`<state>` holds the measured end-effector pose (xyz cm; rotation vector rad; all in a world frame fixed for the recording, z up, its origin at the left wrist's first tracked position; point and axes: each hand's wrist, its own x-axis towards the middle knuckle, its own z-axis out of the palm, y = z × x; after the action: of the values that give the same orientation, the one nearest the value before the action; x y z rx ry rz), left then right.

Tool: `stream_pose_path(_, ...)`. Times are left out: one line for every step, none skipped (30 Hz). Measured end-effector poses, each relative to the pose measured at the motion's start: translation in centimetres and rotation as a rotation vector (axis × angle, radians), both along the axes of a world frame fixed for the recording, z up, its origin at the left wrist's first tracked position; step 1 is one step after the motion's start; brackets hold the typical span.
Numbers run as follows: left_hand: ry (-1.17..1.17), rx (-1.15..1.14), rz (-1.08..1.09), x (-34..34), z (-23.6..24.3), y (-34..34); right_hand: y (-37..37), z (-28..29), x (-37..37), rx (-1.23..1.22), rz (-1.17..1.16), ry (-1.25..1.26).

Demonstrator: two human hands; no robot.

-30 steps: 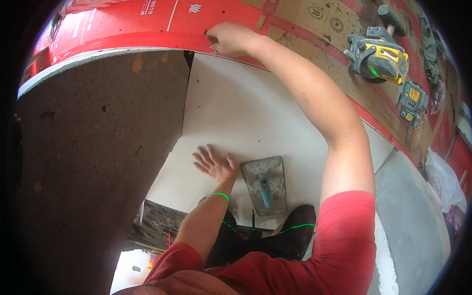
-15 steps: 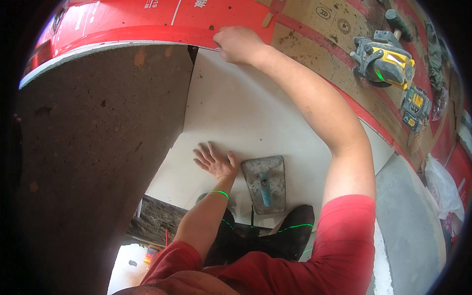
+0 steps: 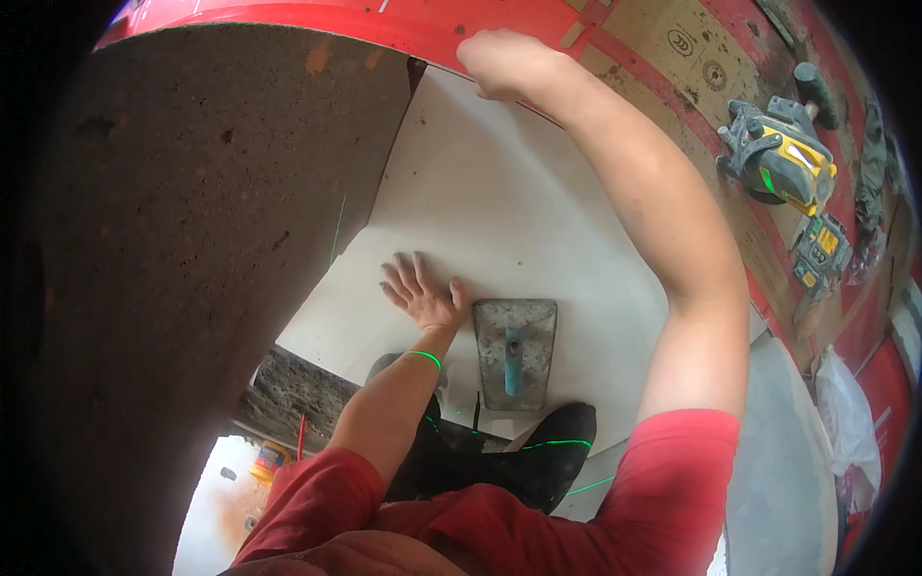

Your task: Measuring and leveling a floor tile on a mortar bed using a trowel and measuring tape.

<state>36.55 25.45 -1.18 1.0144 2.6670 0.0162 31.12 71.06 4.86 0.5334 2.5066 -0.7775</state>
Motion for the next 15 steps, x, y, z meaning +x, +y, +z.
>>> stream_pose_path(0.006,0.017,-0.003,-0.1,0.0,0.0,-0.6,-0.1,-0.6,0.03,0.044,-0.025)
stream_pose_path(0.012,0.035,-0.009,-0.1,0.0,0.0,-0.9,-0.1,-1.1,0.062,0.086,-0.05)
stream_pose_path(0.013,0.036,-0.009,-0.1,0.0,0.0,-1.1,-0.1,-1.5,0.063,0.086,-0.049)
stream_pose_path(0.021,0.029,-0.013,0.0,0.3,0.0,-1.5,0.8,-2.1,0.077,0.11,-0.086)
stream_pose_path(0.028,0.021,-0.018,0.0,0.5,0.0,-1.8,1.4,-2.6,0.091,0.132,-0.125)
stream_pose_path(0.028,0.02,-0.019,-0.1,0.4,-0.1,-2.2,1.4,-3.0,0.089,0.131,-0.124)
stream_pose_path(0.018,0.022,-0.01,-0.1,0.3,-0.1,-2.4,1.3,-3.3,0.092,0.116,-0.116)
stream_pose_path(0.009,0.025,0.0,-0.2,0.1,-0.1,-2.4,1.3,-3.6,0.096,0.101,-0.107)
stream_pose_path(0.008,0.027,-0.003,-0.1,0.1,-0.2,-2.4,1.3,-3.8,0.097,0.098,-0.108)
stream_pose_path(0.014,0.033,-0.007,0.0,0.2,-0.2,-2.4,1.2,-3.9,0.094,0.088,-0.111)
stream_pose_path(0.02,0.038,-0.011,0.0,0.2,-0.3,-2.4,1.3,-4.0,0.091,0.077,-0.114)
stream_pose_path(0.019,0.04,-0.013,0.0,0.2,-0.3,-2.4,1.1,-4.3,0.092,0.075,-0.116)
stream_pose_path(0.012,0.039,-0.009,0.2,0.2,-0.1,-2.2,0.6,-4.4,0.085,0.063,-0.12)
stream_pose_path(0.005,0.037,-0.005,0.3,0.2,0.1,-2.0,0.2,-4.3,0.077,0.051,-0.123)
stream_pose_path(0.0,0.041,-0.006,0.4,0.2,0.3,-1.7,-0.2,-4.1,0.081,0.05,-0.128)
